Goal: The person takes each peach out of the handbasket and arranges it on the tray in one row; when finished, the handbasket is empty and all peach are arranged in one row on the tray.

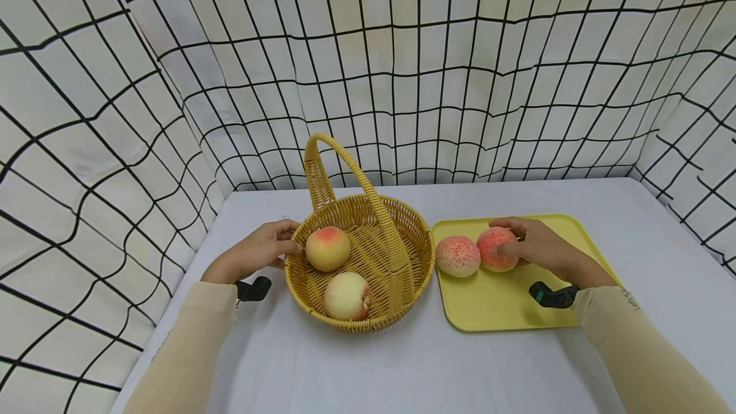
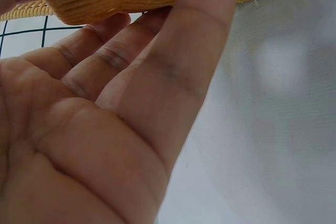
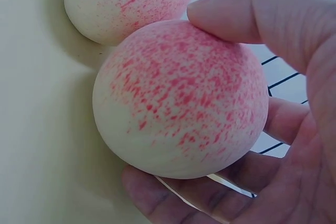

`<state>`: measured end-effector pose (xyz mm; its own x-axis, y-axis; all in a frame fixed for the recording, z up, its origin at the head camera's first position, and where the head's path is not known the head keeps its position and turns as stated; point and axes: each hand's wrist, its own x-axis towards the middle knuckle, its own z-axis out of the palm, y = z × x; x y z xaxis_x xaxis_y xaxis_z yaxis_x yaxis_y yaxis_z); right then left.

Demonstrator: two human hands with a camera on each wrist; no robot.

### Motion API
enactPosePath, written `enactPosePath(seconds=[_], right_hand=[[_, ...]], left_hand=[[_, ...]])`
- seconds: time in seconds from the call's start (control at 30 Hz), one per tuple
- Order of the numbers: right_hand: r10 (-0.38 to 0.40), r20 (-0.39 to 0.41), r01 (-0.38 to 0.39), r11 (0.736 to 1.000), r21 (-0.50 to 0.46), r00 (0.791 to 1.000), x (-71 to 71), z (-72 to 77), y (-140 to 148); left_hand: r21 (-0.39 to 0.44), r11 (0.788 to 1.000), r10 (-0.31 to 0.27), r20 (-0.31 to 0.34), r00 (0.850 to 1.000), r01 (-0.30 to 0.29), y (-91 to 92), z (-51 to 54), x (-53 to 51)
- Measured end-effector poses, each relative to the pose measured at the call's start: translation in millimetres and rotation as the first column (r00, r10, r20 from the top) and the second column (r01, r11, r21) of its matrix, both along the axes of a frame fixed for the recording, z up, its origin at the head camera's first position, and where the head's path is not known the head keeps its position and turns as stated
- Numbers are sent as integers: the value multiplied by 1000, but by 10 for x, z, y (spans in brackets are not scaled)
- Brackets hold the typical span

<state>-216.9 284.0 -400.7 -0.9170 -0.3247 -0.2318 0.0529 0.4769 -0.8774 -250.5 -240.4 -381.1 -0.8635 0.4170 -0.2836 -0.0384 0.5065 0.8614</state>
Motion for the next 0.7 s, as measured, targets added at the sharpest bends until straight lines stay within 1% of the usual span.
enactPosePath(seconds=[0.2,0.4,0.7], right_hand=[[6,4,-6,1000,8,1000,13,10,3],[17,13,-17,1000,-3,1000,23,4,16],[33,1,-33,999,-2,999,32,2,21]], left_hand=[[1,1000,1,1,1000,-1,0,1,-2],[1,1000,3,1,1000,-3,-1,-3,-1],[2,1000,-9,-5,1000,9,-11,-9,-2]])
